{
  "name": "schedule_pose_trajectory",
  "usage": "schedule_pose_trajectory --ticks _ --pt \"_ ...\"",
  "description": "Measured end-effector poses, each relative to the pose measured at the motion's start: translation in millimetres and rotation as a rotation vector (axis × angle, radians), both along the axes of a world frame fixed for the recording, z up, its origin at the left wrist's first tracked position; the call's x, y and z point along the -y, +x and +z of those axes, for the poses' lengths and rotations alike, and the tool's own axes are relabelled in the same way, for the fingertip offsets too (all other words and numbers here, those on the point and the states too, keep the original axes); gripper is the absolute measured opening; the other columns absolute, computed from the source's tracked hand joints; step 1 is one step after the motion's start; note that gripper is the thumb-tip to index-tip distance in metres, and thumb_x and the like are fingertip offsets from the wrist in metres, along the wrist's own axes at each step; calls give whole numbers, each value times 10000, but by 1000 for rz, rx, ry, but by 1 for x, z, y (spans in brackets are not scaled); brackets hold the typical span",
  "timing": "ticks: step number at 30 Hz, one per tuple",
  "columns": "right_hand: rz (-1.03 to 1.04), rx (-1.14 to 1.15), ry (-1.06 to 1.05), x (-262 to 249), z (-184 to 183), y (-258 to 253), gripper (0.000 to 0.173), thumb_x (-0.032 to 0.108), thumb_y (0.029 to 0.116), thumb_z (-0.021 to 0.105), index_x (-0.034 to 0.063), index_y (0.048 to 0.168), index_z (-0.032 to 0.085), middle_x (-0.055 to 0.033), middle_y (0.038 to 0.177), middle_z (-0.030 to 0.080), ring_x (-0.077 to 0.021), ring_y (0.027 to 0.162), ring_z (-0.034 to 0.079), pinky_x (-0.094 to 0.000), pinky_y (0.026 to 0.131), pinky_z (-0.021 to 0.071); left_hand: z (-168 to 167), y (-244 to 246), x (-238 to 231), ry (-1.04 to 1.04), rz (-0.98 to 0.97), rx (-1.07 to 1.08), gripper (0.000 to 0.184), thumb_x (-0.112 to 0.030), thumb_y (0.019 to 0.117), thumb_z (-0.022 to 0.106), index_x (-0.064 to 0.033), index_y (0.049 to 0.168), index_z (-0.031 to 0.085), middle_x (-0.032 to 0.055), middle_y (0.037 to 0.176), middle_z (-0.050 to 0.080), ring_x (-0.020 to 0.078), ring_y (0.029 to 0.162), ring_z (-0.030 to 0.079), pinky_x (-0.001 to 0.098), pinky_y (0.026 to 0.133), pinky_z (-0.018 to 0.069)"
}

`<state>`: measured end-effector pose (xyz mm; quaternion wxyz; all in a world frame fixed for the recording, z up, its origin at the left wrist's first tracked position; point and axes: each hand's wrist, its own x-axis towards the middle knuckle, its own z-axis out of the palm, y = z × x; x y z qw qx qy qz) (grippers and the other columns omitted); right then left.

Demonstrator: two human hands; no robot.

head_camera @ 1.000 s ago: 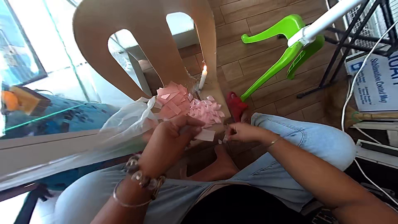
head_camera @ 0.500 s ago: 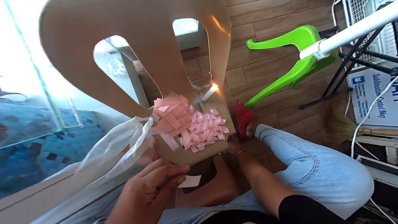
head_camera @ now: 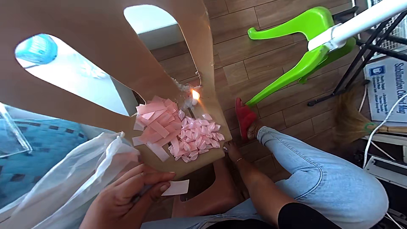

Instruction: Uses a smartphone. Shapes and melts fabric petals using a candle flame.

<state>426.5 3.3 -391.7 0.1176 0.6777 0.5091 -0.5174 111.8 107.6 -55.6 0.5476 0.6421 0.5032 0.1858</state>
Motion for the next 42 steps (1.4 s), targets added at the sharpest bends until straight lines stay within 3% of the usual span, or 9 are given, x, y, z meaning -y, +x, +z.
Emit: schedule_pose_trajectory --ticks 5,12,14,18,21,25,36,38,42 --pt "133 -17 -164 -21 16 1 312 -39 999 510 -98 1289 609 -278 1445 521 -394 1390 472 -493 1176 358 8 -5 4 24 -10 31 181 -275 1012 656 -187 1129 761 -74 1010 689 -43 799 617 107 661 514" --pt "738 -98 -392 -84 160 -15 336 74 923 731 -96 1203 663 -321 1219 636 -492 1172 597 -678 1013 429 45 -27 -5 329 137 16 143 -251 982 666 -198 1093 738 -107 931 687 -3 661 629 154 557 552" --pt "727 -241 -308 -94 211 -21 240 59 927 731 -69 1128 705 -273 1101 684 -428 1050 650 -631 971 465 58 -30 -8 378 216 17 134 -165 978 658 -149 1093 724 -106 899 690 -49 629 604 112 540 519" --pt "318 -302 23 -101 285 -47 207 42 944 665 -63 1122 678 -204 1042 678 -269 921 654 -473 885 528 67 -37 -11 369 323 98 123 -117 976 664 -119 1081 728 -82 891 715 -52 652 617 116 552 513" --pt "99 -198 339 -101 288 -67 167 58 914 724 -19 1060 703 -178 1120 663 -266 1020 644 -465 925 527 64 -44 -11 347 337 164 109 -124 990 654 -106 1072 722 -61 910 707 -33 668 623 140 582 526" --pt "130 -124 409 -105 278 -81 161 34 870 764 -39 1004 712 -239 1395 541 -333 1296 528 -477 1068 457 68 -50 -5 269 310 176 94 -113 993 654 -98 1062 716 -33 904 702 -14 644 604 160 570 507" --pt "220 -23 390 -121 295 -98 153 57 871 777 -14 1003 746 -249 1452 524 -339 1383 476 -492 1112 422 84 -59 -1 127 168 133 111 -152 1025 626 -98 1060 716 7 943 707 49 703 624 210 607 500" --pt "157 -63 385 -124 294 -103 157 28 885 756 -25 1032 738 -221 1381 584 -304 1291 552 -478 1068 460 83 -59 -3 129 166 155 110 -149 1028 621 -96 1063 712 12 983 705 53 753 633 217 657 515" --pt "14 -165 440 -132 289 -128 209 87 957 691 -10 1142 682 -174 1033 695 -244 857 656 -454 783 549 80 -57 -6 196 192 184 117 -141 1030 617 -82 1065 712 15 950 695 50 724 604 213 650 491"
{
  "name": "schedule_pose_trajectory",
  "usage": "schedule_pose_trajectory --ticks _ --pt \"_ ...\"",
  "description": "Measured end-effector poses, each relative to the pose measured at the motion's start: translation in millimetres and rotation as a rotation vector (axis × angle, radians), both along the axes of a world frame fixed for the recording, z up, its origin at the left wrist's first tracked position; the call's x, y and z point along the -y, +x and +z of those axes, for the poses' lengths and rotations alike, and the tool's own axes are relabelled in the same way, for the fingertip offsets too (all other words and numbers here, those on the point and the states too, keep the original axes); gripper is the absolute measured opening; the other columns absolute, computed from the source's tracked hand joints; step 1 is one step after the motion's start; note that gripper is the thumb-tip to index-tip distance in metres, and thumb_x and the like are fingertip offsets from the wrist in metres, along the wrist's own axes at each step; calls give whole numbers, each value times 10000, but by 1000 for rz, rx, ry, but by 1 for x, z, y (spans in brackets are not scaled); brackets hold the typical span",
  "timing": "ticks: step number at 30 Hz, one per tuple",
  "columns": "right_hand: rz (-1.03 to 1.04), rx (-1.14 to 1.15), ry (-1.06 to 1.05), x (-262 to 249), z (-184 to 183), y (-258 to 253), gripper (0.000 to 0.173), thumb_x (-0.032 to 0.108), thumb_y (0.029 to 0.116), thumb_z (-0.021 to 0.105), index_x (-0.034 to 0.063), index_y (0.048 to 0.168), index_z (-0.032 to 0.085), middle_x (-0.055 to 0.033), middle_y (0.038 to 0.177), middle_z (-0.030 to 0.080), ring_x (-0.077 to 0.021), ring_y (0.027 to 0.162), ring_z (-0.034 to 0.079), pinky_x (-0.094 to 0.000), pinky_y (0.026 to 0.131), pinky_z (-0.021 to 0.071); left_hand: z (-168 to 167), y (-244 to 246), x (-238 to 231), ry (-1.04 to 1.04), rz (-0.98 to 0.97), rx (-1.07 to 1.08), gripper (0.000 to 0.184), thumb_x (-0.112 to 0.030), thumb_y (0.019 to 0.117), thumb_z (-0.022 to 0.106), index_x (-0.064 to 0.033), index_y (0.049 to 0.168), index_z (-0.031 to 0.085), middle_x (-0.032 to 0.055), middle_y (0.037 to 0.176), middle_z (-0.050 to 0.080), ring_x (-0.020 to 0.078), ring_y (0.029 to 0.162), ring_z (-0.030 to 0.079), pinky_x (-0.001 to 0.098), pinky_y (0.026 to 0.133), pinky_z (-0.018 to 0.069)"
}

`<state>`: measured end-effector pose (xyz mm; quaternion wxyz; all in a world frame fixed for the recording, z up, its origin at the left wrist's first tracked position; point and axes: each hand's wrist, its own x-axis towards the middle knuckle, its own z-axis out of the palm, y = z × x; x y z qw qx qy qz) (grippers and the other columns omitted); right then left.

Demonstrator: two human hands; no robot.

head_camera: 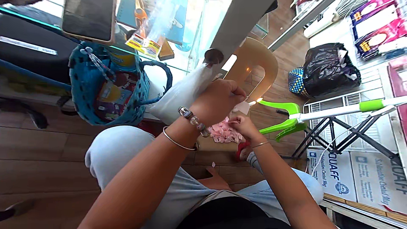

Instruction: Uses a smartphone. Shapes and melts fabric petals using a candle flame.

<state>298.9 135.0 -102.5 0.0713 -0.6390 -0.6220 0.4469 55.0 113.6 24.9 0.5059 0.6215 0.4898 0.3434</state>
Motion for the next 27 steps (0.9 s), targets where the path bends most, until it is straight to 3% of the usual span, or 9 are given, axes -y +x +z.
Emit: schedule_pose_trajectory --ticks 1,2,4,6,10,12,15,21,27 --pt "-26 -34 54 -3 -6 -6 220 119 957 691 14 1149 670 -157 991 684 -227 797 633 -435 714 533 -1 1 -1 18 12 12 116 -140 1029 618 -80 1065 711 13 945 693 43 715 597 207 645 489" --pt "-50 -68 111 -9 -12 -16 243 121 948 704 16 1162 657 -162 1006 681 -238 827 644 -452 735 540 -1 3 -2 30 27 25 115 -137 1029 618 -77 1063 709 13 934 687 37 690 579 201 625 475" --pt "-123 -164 185 -31 -27 -41 350 77 925 722 -28 1246 628 -176 1155 679 -237 1059 654 -455 947 539 0 3 -3 43 40 38 118 -134 1032 611 -74 1073 704 11 943 682 24 679 567 189 612 460" --pt "-102 -177 255 -41 -33 -62 358 52 934 698 -81 1252 603 -208 1191 654 -230 1136 623 -403 1010 507 0 3 -3 38 45 57 111 -122 1029 610 -66 1070 698 11 943 677 18 695 569 180 624 459" --pt "273 334 140 -45 -8 -81 422 172 1054 531 -88 1386 548 -288 1427 544 -365 1394 476 -496 1174 332 1 2 -3 30 25 80 114 -107 1026 611 -50 1072 698 9 937 670 3 719 565 165 657 463" --pt "332 417 109 -48 4 -86 432 226 1050 560 -43 1387 567 -241 1433 557 -321 1389 489 -457 1170 344 3 1 -3 17 19 78 116 -113 1026 612 -53 1075 699 5 930 672 1 703 561 163 647 461" --pt "369 395 216 -34 5 -81 429 213 1043 566 -70 1365 577 -272 1402 570 -347 1378 494 -465 1166 340 4 1 -2 7 6 60 121 -121 1031 606 -59 1083 696 14 964 682 15 752 604 177 696 501" --pt "424 191 493 -9 -19 -42 279 174 955 707 -21 1154 703 -252 1165 679 -434 1132 636 -655 970 467 2 1 -2 19 3 48 119 -121 1033 604 -66 1083 697 10 952 678 18 732 582 184 671 477" --pt "401 438 194 24 -24 -17 291 190 935 729 10 1164 723 -235 1220 652 -454 1220 546 -646 1019 411 -2 3 -4 47 7 20 108 -126 1029 615 -80 1061 708 3 941 680 31 702 564 194 622 451"
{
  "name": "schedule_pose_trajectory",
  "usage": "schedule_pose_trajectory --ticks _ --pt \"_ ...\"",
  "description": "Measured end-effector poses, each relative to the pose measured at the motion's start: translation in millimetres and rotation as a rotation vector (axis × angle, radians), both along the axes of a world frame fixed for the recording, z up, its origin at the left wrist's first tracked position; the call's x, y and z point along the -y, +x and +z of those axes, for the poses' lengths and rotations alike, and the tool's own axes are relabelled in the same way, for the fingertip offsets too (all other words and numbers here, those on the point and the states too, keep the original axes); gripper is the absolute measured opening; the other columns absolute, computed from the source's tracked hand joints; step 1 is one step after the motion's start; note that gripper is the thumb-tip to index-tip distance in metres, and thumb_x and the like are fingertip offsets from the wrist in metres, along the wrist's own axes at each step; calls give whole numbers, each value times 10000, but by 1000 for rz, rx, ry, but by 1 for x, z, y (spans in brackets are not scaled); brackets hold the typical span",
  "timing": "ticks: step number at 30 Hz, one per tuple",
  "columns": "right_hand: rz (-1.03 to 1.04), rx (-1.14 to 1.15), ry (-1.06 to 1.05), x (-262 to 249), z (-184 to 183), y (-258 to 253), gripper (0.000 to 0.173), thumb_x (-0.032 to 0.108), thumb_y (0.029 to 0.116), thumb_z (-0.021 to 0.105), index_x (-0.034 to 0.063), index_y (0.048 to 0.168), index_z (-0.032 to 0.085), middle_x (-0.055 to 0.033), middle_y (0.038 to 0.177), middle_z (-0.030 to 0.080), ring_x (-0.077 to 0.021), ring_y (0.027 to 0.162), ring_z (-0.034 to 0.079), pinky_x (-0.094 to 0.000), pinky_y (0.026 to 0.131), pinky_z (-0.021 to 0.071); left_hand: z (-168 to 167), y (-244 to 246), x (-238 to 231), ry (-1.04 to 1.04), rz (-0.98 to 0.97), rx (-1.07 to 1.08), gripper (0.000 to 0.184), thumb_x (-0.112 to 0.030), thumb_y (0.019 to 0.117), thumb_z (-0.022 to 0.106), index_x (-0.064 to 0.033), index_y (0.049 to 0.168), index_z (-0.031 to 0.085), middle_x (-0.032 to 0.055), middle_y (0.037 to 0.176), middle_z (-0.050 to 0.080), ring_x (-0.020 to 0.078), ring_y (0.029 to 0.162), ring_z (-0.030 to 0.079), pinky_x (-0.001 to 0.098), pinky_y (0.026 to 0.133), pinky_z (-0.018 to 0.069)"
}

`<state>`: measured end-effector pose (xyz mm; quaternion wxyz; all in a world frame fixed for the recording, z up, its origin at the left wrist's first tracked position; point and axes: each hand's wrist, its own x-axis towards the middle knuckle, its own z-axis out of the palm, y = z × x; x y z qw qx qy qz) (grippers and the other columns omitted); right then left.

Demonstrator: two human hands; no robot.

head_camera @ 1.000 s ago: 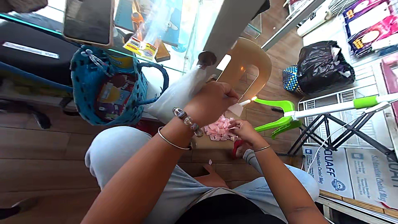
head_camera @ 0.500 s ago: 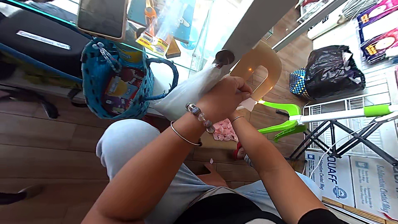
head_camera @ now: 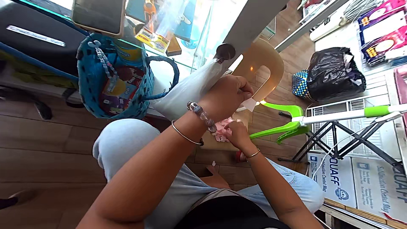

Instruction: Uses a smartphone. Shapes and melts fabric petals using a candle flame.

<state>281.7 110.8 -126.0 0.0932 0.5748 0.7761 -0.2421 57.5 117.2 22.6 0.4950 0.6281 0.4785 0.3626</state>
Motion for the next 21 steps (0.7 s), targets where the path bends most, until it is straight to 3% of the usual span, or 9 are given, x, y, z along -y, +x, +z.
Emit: schedule_pose_trajectory --ticks 3,7,13,16,18,20,21 --pt "19 135 43 12 -11 7 246 122 930 693 14 1149 725 -239 1287 623 -460 1271 515 -650 1005 407 -1 0 0 1 -1 -26 113 -143 1031 616 -90 1062 711 7 945 682 43 720 580 208 643 470" --pt "-3 130 125 16 -19 13 200 88 958 650 0 1111 745 -232 1303 628 -449 1287 519 -641 1022 407 -1 2 0 15 5 -21 113 -139 1029 617 -86 1063 711 9 944 682 44 718 583 209 645 475" --pt "-68 101 -95 3 29 17 195 163 969 686 55 1114 758 -197 1280 644 -431 1295 503 -660 1074 338 1 0 1 -15 -6 -3 111 -126 1030 612 -77 1070 704 2 941 674 21 711 560 182 630 445" --pt "-124 -84 -71 -9 45 18 181 143 964 699 11 1079 746 -221 1203 665 -425 1212 561 -639 1046 392 0 1 -1 -8 -3 -13 109 -135 1027 620 -87 1064 710 0 927 676 25 703 559 190 635 449" --pt "-177 -195 -6 -17 46 13 192 135 978 685 -16 1092 722 -231 1131 666 -396 1064 629 -594 941 489 -1 3 -2 1 4 -32 112 -143 1026 625 -93 1060 719 2 940 686 38 732 581 208 670 473" --pt "-250 -264 34 -23 41 3 197 144 991 672 -13 1107 700 -225 1093 660 -369 959 645 -567 853 519 -2 5 -3 7 3 -51 113 -145 1024 628 -97 1058 725 10 963 694 54 770 608 227 708 500" --pt "-281 -281 51 -27 37 -3 216 151 994 669 -24 1120 692 -232 1088 670 -370 962 657 -568 857 524 -2 5 -3 6 4 -51 109 -140 1024 627 -97 1056 722 10 956 688 55 757 597 225 687 486"
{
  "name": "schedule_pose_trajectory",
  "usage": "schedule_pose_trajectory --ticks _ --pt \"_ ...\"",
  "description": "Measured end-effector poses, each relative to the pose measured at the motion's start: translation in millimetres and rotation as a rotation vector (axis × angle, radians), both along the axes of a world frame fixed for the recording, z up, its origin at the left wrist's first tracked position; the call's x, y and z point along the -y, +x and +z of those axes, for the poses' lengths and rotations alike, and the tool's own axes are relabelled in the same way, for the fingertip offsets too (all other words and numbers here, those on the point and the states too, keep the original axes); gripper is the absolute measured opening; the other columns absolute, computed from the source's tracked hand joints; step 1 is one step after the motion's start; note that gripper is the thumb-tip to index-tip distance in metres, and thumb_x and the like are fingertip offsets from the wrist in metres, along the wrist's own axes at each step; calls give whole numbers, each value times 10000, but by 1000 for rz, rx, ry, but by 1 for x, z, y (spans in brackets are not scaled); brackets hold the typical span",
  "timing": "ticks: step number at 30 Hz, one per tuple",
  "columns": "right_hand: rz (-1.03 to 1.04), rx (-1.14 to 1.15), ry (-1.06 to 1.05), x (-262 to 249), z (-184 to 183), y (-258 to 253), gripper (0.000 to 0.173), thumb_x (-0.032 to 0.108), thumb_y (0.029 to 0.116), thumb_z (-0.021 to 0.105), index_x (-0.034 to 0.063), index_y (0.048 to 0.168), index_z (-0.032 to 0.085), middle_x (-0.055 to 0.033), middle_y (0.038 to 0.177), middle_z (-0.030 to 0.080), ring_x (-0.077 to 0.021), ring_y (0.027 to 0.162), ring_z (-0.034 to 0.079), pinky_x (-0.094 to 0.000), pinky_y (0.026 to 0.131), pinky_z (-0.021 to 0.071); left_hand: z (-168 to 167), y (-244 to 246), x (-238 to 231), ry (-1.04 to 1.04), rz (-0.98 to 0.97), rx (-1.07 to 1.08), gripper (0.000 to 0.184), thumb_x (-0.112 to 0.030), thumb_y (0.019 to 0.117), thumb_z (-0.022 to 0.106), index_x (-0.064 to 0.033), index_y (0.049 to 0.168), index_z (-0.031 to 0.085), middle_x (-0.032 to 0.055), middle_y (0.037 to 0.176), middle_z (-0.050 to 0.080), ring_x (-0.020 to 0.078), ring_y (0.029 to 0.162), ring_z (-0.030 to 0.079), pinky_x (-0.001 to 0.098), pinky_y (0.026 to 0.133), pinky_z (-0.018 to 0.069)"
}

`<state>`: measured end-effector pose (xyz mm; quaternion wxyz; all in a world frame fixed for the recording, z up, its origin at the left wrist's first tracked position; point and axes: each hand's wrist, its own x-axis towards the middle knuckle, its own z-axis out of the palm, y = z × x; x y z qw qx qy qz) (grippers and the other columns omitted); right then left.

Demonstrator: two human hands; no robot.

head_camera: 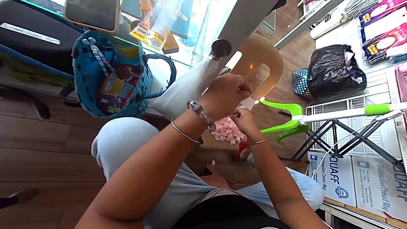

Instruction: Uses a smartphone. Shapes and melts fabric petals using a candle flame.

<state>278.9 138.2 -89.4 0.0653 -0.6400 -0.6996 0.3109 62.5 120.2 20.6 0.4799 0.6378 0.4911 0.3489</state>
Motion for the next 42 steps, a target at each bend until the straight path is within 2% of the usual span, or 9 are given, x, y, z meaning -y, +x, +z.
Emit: schedule_pose_trajectory --ticks 4,8,12,16,21,26,30,34,42 --pt "33 78 97 11 -16 -19 363 186 1007 641 -52 1280 611 -288 1260 607 -456 1152 601 -632 954 483 1 -3 2 -20 1 29 113 -118 1026 616 -78 1060 716 9 962 687 36 771 590 206 695 474" --pt "296 153 101 33 -58 -21 364 215 965 686 -44 1221 680 -274 1240 647 -476 1185 588 -654 974 461 1 -5 2 6 -6 35 108 -126 1025 619 -81 1050 714 -2 937 680 21 743 577 187 667 463" --pt "385 108 227 51 -84 -9 158 -4 939 632 -49 1059 725 -239 1103 697 -434 1056 660 -582 914 528 0 -3 1 18 -7 16 105 -141 1025 624 -93 1045 716 -9 937 680 24 761 585 198 679 468" --pt "259 23 222 41 -65 -5 193 -4 973 584 -64 1090 725 -240 1083 708 -399 1058 679 -539 975 522 -1 -2 1 14 -3 -4 104 -144 1023 629 -102 1047 721 -10 939 686 27 761 587 207 683 470" --pt "-43 -141 66 17 -22 -14 203 139 1022 622 -17 1140 676 -190 996 694 -304 855 664 -512 786 537 0 -1 0 -5 0 -11 108 -146 1022 631 -100 1046 725 3 957 688 45 787 602 224 718 486" --pt "-239 -275 58 -15 -47 -18 403 128 979 672 -18 1336 555 -191 1214 676 -271 1141 659 -476 1013 519 0 -1 -1 -15 1 -14 103 -155 1023 631 -107 1047 720 -7 938 685 35 756 593 212 688 479" --pt "123 99 53 13 -48 -5 478 283 1019 625 -34 1372 576 -284 1420 526 -475 1333 476 -667 1053 394 1 -3 1 -9 3 9 105 -137 1023 625 -92 1051 717 -4 958 687 27 812 606 204 736 486" --pt "408 261 46 38 -83 19 508 400 992 631 92 1396 621 -185 1513 504 -449 1469 335 -690 1132 276 0 -2 1 2 -4 -17 112 -150 1025 626 -99 1054 722 -4 969 691 27 813 612 204 741 495" --pt "499 143 323 55 -115 54 359 257 1004 613 52 1290 682 -168 1343 643 -420 1384 480 -623 1129 360 -4 3 0 2 -9 -33 104 -142 1019 635 -97 1051 724 1 954 691 39 789 607 217 720 493"
